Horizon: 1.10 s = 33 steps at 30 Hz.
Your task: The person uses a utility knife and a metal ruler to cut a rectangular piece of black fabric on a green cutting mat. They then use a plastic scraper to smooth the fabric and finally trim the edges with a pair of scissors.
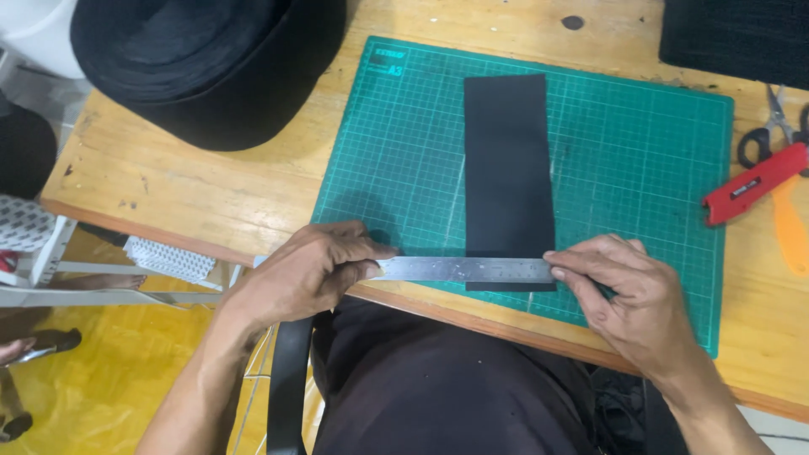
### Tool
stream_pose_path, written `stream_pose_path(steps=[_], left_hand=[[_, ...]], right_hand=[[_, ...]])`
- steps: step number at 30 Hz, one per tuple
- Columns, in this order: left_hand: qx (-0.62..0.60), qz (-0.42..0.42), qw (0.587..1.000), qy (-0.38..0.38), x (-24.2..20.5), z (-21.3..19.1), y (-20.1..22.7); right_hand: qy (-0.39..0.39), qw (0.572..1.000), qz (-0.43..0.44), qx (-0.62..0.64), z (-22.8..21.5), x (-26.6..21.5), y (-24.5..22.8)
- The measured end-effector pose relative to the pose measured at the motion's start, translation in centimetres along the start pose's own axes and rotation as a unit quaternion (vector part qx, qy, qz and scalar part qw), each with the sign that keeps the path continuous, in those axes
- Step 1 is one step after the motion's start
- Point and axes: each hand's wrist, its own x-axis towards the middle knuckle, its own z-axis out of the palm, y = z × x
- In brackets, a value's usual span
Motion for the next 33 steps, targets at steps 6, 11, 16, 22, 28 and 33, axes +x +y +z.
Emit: stream_pose_path(steps=[6, 11, 16, 22, 28, 33], left_hand=[[-0.006, 0.069, 0.997, 0.021, -0.1, 0.0, -0.2], [-0.016, 0.111, 0.993, 0.032, 0.0, -0.5, 0.4], [-0.015, 0.109, 0.993, 0.031, 0.0, -0.3, 0.3], [-0.015, 0.095, 0.995, 0.028, 0.0, -0.5, 0.5], [-0.012, 0.054, 0.998, 0.012, -0.1, -0.2, 0.5], [0.007, 0.031, 0.999, -0.005, -0.1, 0.1, 0.0]], right_hand=[[-0.005, 0.999, 0.024, -0.021, 0.0, -0.1, -0.3], [-0.004, 0.999, 0.032, -0.023, 0.1, -0.2, -0.3], [-0.003, 0.999, 0.025, -0.024, 0.1, -0.2, -0.3], [0.005, 1.0, 0.014, -0.012, 0.1, 0.0, -0.3], [0.002, 1.0, 0.016, -0.011, 0.0, 0.1, -0.3], [0.014, 0.999, 0.01, -0.03, 0.0, 0.2, 0.0]])
